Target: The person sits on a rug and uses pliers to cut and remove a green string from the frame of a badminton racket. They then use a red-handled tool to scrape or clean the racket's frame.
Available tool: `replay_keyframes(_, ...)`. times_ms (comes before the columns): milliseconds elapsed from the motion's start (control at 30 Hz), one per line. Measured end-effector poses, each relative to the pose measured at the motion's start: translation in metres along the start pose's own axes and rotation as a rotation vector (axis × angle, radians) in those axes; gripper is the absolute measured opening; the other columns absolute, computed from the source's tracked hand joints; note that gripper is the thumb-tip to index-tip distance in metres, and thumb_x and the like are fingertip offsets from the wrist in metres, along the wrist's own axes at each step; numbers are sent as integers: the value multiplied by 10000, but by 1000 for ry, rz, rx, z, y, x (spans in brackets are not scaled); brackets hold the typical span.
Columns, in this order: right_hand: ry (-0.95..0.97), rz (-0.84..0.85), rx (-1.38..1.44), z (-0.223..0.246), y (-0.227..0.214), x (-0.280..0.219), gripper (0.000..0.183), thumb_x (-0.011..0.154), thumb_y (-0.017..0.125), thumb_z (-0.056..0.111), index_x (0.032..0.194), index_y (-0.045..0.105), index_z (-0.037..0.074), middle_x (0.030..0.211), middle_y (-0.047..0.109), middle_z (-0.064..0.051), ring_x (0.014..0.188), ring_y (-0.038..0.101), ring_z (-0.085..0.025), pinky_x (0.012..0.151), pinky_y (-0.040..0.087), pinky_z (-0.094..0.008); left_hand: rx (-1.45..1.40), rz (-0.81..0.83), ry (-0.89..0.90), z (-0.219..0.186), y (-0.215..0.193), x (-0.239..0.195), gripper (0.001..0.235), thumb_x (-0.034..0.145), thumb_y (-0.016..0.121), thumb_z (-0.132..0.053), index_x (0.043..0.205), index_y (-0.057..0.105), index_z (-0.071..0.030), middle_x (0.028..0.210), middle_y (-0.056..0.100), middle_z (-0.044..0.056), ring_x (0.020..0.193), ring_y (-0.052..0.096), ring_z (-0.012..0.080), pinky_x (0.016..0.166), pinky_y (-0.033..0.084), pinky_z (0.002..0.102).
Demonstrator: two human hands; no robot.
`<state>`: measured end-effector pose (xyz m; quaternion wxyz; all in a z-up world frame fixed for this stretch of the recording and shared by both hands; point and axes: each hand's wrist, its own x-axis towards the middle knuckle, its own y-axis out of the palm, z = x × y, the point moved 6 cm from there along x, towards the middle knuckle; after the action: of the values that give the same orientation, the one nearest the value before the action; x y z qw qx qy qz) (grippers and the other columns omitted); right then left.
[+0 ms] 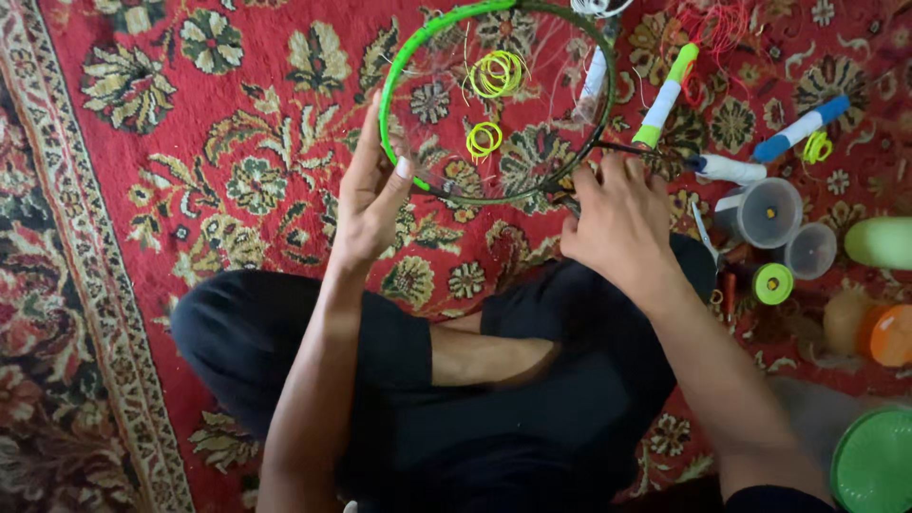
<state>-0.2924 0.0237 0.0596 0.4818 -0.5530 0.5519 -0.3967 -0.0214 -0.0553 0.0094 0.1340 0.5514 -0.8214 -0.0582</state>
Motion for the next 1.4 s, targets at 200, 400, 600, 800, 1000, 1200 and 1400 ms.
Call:
replay_keyframes(200,-91,-79,-105,11,-15,12,304,724,763,307,957,754,112,913,681,-117,928,707,-352,740,607,-469,-35,26,59,10,1,1,654,1179,544,-125,1725,184,-138,1163,480,-12,1056,455,93,1029,463,284)
replay_keyframes(400,241,700,211,4,-32,35,417,919,543,384,1155,698,78,1154,740,-196,1112,694,-433,951,526,-573,241,-36,24,9,-1,2,665,1205,533,-165,1739,139,-202,907,319,-58,737,291,67,673,312,256)
replay_keyframes(600,469,524,995,-36,21,45,187,920,558,157,995,703,65,873,633,-75,721,546,-193,645,414,-391,311,-55,47,17,-3,5,668,1203,544,-183,1738,144,-192,871,312,-37,726,248,89,697,295,276)
replay_keyframes(800,170,157,1728,-49,-19,44,147,819,477,96,884,599,147,681,459,38,538,311,-87,475,248,-262,239,-148,-63,40,-18,15,656,1169,566,-224,1723,215,-215,841,334,-58,725,298,76,645,303,260)
replay_keyframes(1000,-153,605,1045,66,9,24,148,857,591,142,897,731,119,828,717,-7,788,595,-154,752,454,-320,162,-119,-63,21,-24,40,727,1124,672,-270,1712,247,-223,838,461,-29,696,461,64,633,433,223)
replay_keyframes(1200,-15,786,596,157,63,27,356,898,394,261,1196,514,107,1294,566,-173,1201,583,-413,930,493,-604,88,-121,-120,24,-23,45,574,1152,565,-242,1680,345,-201,941,546,-29,618,417,36,498,382,177)
replay_keyframes(1400,-21,941,404,133,52,8,664,976,566,360,1573,381,134,1743,185,-223,1615,182,-415,1291,204,-582,11,-106,-60,26,-25,40,557,1183,525,-119,1688,301,-196,962,569,-8,715,612,66,715,698,227)
